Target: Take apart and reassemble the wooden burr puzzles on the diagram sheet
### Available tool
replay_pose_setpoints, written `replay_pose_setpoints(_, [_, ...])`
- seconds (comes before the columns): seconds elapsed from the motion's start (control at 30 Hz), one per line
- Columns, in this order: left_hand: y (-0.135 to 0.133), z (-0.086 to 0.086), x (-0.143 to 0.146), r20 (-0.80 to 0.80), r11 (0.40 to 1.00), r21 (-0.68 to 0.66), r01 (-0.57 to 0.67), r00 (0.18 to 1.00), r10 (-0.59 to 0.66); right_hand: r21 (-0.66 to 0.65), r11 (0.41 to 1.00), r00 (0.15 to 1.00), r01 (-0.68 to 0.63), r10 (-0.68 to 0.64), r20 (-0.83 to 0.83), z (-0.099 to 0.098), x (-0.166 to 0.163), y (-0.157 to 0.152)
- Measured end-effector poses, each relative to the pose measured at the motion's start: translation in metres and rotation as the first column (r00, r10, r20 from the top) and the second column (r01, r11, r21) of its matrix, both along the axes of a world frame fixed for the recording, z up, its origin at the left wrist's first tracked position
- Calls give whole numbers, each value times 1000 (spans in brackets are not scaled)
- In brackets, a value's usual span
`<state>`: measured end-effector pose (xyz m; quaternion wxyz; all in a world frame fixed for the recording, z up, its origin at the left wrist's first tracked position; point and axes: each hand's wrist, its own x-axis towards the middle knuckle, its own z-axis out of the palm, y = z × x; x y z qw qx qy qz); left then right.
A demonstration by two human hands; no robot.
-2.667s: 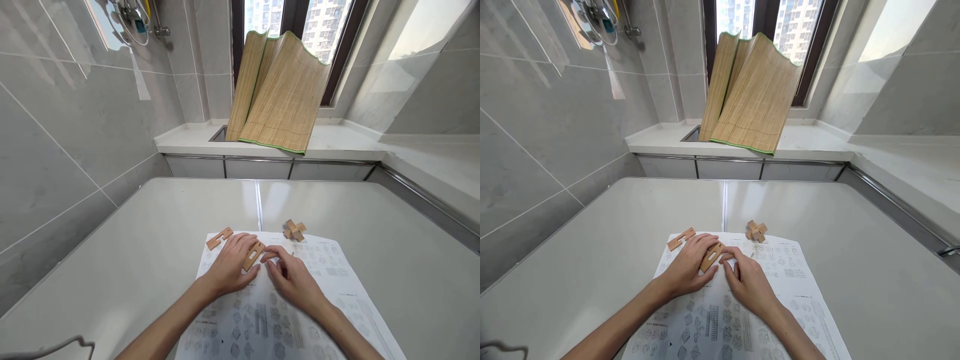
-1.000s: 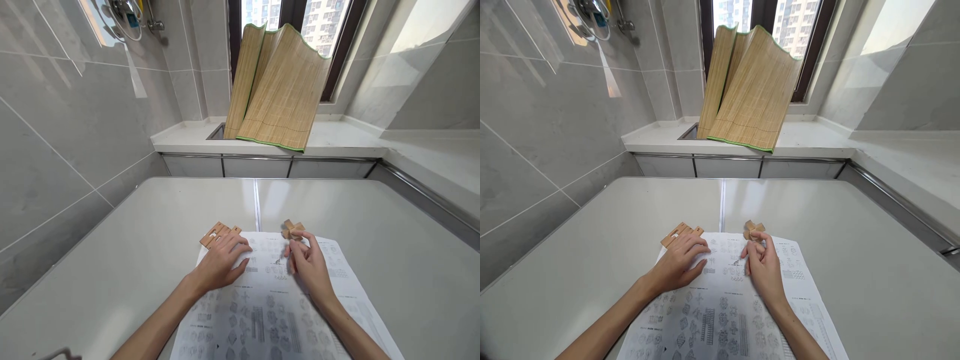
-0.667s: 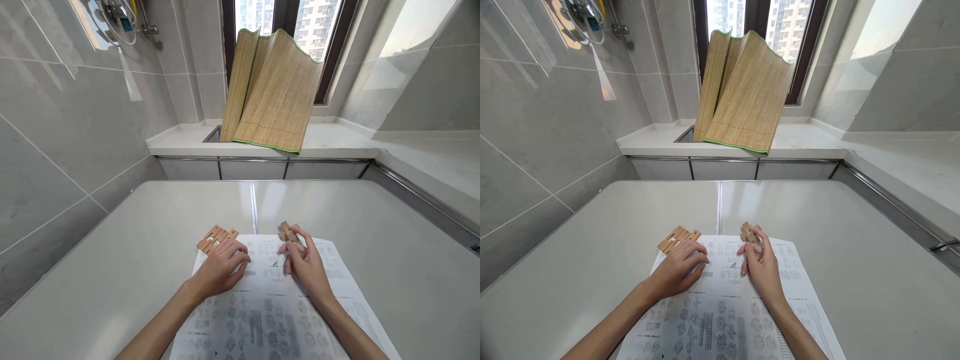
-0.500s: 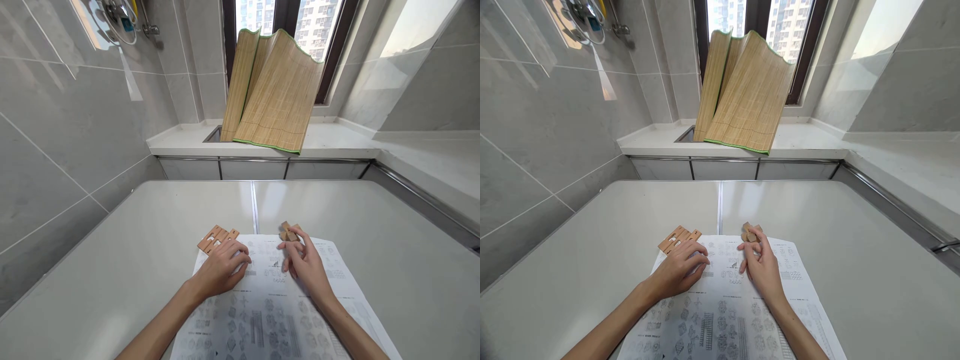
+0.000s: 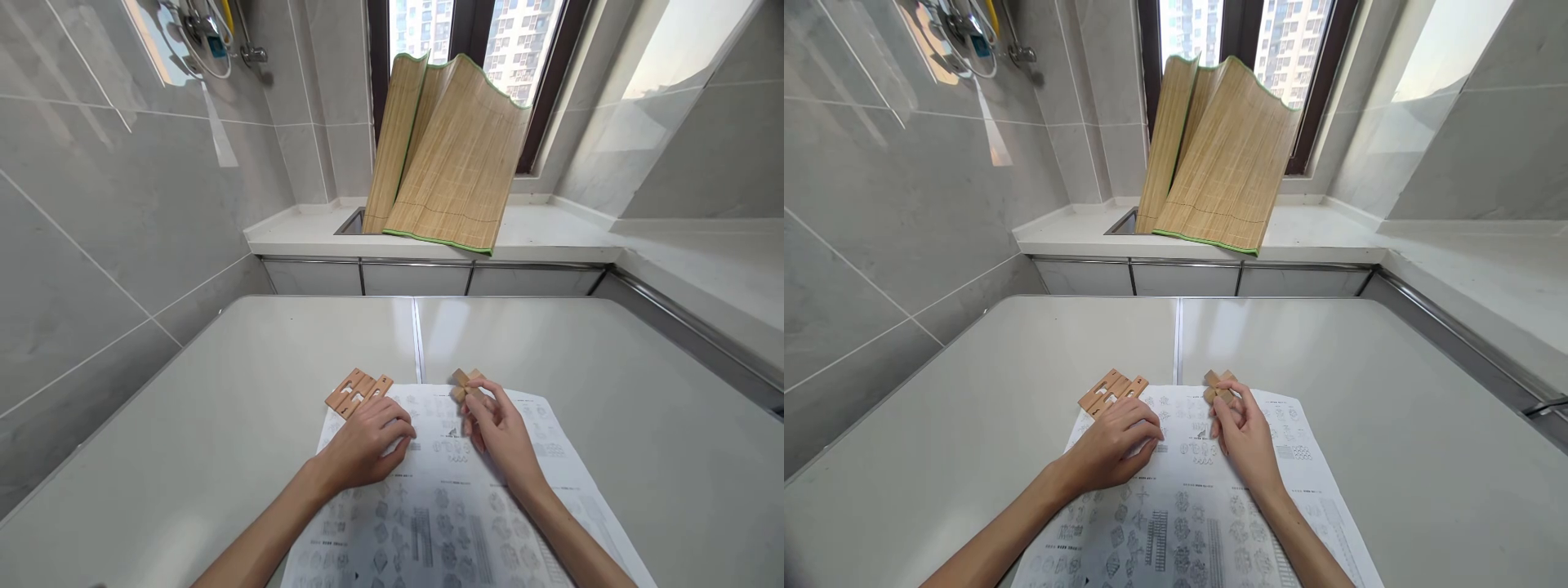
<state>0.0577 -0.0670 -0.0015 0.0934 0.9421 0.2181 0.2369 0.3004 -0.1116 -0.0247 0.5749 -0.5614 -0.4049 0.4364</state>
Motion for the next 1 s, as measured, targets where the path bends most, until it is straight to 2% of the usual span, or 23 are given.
replay_pose_setpoints(0.13, [-3, 5, 2, 37, 997, -81, -20, 999, 23, -2, 986, 982, -165, 164, -99, 10, -6, -5])
replay_pose_setpoints(0.23, [-7, 8, 4, 101, 976, -215, -41, 993, 64, 7, 975, 966, -221, 220, -137, 16, -10, -8])
replay_pose_setpoints(0.3, [-10, 9, 8, 131, 939, -334, -85, 982, 136, 16, 965, 951, -262, 261, -166, 18, -12, -10])
replay_pose_setpoints(0.4, [-16, 9, 14, 171, 818, -560, -133, 947, 271, 40, 935, 914, -352, 352, -202, 19, -14, -13])
replay_pose_setpoints(0.5, [-20, 11, 21, 223, 655, -755, -34, 926, 306, 69, 885, 865, -461, 466, -187, 19, -15, -18])
replay_pose_setpoints(0.6, [-23, 14, 25, 225, 506, -861, 51, 930, 289, 82, 826, 814, -557, 563, -143, 19, -18, -22])
replay_pose_setpoints(0.67, [-25, 16, 26, 217, 441, -895, 65, 927, 304, 85, 800, 792, -594, 600, -113, 18, -21, -23])
replay_pose_setpoints(0.73, [-25, 16, 25, 235, 437, -897, 69, 911, 339, 87, 801, 797, -592, 598, -89, 17, -23, -23])
replay_pose_setpoints(0.9, [-23, 13, 23, 322, 537, -841, 62, 856, 405, 43, 857, 851, -513, 515, -102, 17, -24, -20])
replay_pose_setpoints(1.0, [-23, 11, 22, 343, 571, -818, 68, 854, 391, 3, 853, 848, -522, 520, -106, 17, -23, -19])
